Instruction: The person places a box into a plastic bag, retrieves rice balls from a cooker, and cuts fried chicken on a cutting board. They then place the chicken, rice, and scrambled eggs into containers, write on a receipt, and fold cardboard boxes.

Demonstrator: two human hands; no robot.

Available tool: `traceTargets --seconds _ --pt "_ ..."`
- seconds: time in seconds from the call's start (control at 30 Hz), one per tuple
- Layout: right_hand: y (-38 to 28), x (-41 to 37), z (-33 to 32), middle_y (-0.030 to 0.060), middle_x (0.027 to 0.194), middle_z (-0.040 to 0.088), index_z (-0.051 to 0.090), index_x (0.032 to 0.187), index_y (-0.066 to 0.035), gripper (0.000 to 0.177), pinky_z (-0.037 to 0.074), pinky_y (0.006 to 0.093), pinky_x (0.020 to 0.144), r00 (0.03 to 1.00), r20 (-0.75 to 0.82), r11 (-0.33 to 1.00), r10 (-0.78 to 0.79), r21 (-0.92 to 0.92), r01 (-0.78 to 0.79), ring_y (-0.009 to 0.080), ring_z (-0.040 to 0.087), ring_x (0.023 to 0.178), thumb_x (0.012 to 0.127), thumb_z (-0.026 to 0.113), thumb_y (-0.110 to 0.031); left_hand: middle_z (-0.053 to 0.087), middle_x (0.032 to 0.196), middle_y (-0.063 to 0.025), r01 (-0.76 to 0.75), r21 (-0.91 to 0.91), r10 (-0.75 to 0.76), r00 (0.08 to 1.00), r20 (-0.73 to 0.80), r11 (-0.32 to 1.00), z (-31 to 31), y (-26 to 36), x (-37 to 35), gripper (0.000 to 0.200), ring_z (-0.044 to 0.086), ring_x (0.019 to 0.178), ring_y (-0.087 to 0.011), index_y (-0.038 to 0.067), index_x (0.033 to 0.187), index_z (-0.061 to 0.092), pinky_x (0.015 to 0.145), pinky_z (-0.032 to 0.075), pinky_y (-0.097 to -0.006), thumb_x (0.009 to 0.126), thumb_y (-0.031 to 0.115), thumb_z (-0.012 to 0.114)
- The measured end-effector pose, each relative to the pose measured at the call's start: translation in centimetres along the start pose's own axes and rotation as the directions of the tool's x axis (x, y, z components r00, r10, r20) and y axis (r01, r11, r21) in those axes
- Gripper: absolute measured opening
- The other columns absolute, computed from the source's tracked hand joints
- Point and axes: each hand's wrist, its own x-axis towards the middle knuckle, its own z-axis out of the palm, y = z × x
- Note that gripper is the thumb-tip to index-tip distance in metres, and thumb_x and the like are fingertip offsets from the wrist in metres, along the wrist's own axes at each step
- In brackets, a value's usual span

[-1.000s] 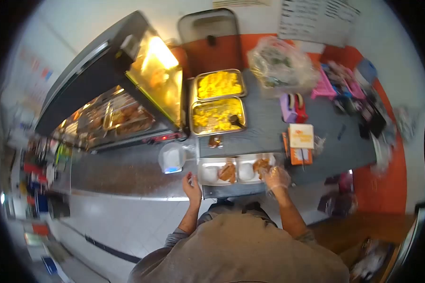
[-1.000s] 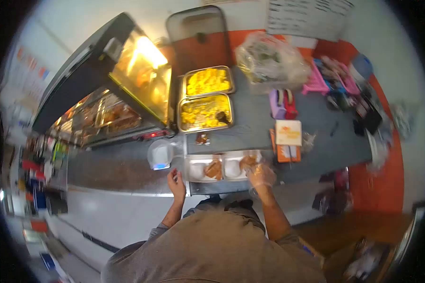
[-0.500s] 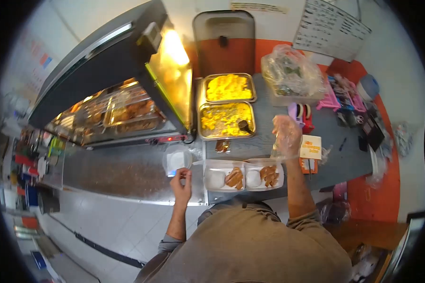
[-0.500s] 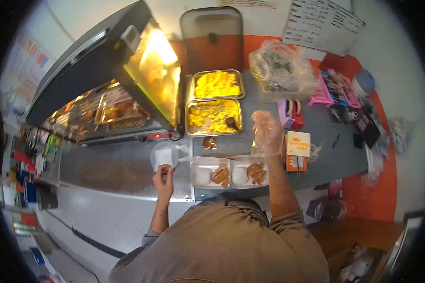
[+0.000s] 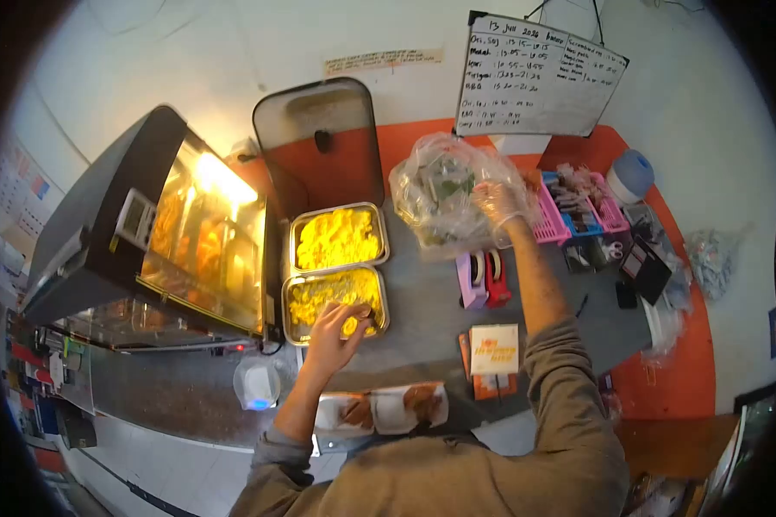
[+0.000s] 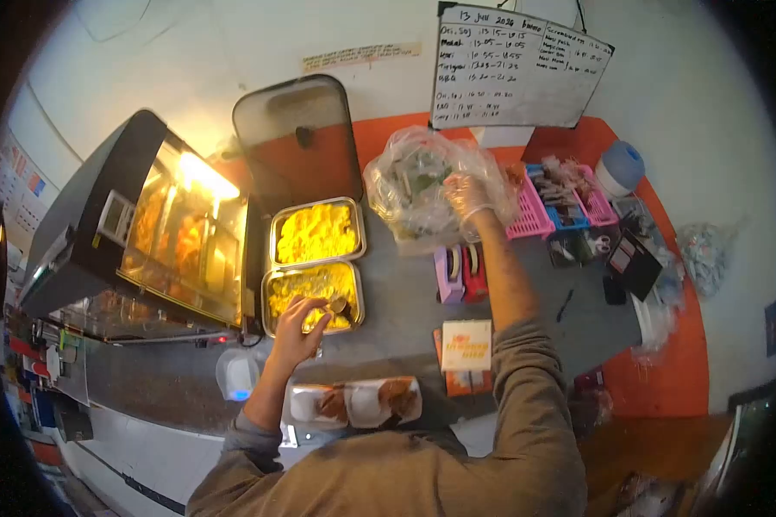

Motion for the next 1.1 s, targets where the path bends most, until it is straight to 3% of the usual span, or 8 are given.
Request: traceTargets --seconds 0.13,0.33,0.4,0.47,0.57,0.67,0.77,1.1 --pt "1.9 4.8 1.1 0.0112 0.082 0.069 0.069 0.093 -0.004 0.025 0.05 0.0318 0.071 0.997 0.06 0.986 0.057 0.153 -0.065 0.0179 0.066 0.078 0.078 0.07 -0.024 0.064 0.093 -0.0188 -0.187 0.109 0.159 0.961 0.228 0.976 9.4 0.5 16.3 0.026 0.059 0.095 -0.0352 0.001 0.101 0.064 0.083 0.047 -0.0419 0.084 0.021 0.065" --pt "6.7 2.8 -6.1 0.0104 0.08 0.067 0.067 0.092 -0.002 0.018 0.049 0.0305 0.07 0.992 -0.053 0.924 -0.111 0.362 0.123 0.0169 0.063 0.076 0.083 0.068 -0.017 0.065 0.101 -0.0206 0.123 0.419 -0.149 0.988 0.029 0.9 22.8 -6.8 30.0 0.033 0.06 0.099 -0.0363 0.003 0.103 0.066 0.085 0.048 -0.045 0.084 0.031 0.063" --pt "12.9 1.9 -9.3 0.0104 0.085 0.068 0.068 0.092 -0.002 0.016 0.049 0.0319 0.071 0.982 0.185 0.849 0.032 0.514 -0.124 0.0168 0.063 0.078 0.085 0.067 -0.016 0.066 0.101 -0.0185 0.124 0.691 -0.38 0.896 0.231 0.713 24.3 -7.9 31.0 0.029 0.063 0.097 -0.0347 0.006 0.096 0.069 0.084 0.048 -0.0453 0.082 0.031 0.064" --pt "19.0 -0.2 -13.3 0.0103 0.086 0.068 0.068 0.092 -0.002 0.016 0.05 0.0323 0.071 0.991 0.008 0.9 0.134 0.418 -0.125 0.0171 0.064 0.079 0.085 0.067 -0.017 0.067 0.1 -0.0138 -0.009 0.761 -0.361 0.877 0.318 0.649 25.8 -10.1 32.0 0.023 0.065 0.092 -0.0291 0.008 0.091 0.07 0.081 0.048 -0.0456 0.079 0.025 0.062" --pt "26.6 -2.5 -18.1 0.0131 0.089 0.068 0.069 0.091 -0.004 0.019 0.05 0.0356 0.073 0.935 -0.168 0.948 0.313 0.123 -0.295 0.024 0.064 0.083 0.086 0.064 -0.022 0.067 0.099 -0.0137 -0.088 0.68 0.09 0.995 0.032 0.728 25.5 -10.2 31.0 0.022 0.064 0.088 -0.0292 0.011 0.093 0.069 0.08 0.047 -0.0482 0.081 0.028 0.063" --pt "34.6 -2.9 -20.1 0.0182 0.092 0.067 0.07 0.087 -0.006 0.024 0.051 0.0411 0.078 0.79 -0.346 0.729 0.505 -0.318 -0.606 0.0336 0.065 0.088 0.086 0.056 -0.026 0.068 0.098 -0.0119 -0.091 0.639 0.018 0.993 0.12 0.764 25.0 -10.4 31.4 0.019 0.065 0.089 -0.029 0.008 0.094 0.067 0.075 0.049 -0.0419 0.083 0.024 0.064" --pt "39.6 -3.4 -20.4 0.0178 0.092 0.067 0.069 0.085 -0.005 0.021 0.051 0.0424 0.078 0.757 -0.379 0.613 0.533 -0.444 -0.654 0.0339 0.065 0.088 0.084 0.056 -0.021 0.066 0.085 -0.0089 0.133 0.189 -0.131 0.991 -0.025 0.973 24.3 -8.9 31.7 0.007 0.064 0.075 -0.0163 0.002 0.092 0.059 0.066 0.048 -0.0314 0.087 0.008 0.061" --pt "40.6 1.0 -16.1 0.0106 0.098 0.07 0.073 0.096 -0.011 0.022 0.051 0.0407 0.075 0.718 0.001 0.42 0.696 -0.811 -0.407 0.027 0.067 0.095 0.078 0.064 -0.021 0.058 0.079 0.0021 0.299 -0.516 -0.402 0.911 -0.097 0.803 23.3 -6.1 30.7 0.018 0.05 0.069 -0.0041 0.006 0.095 0.05 0.06 0.04 -0.0194 0.088 0.008 0.067"
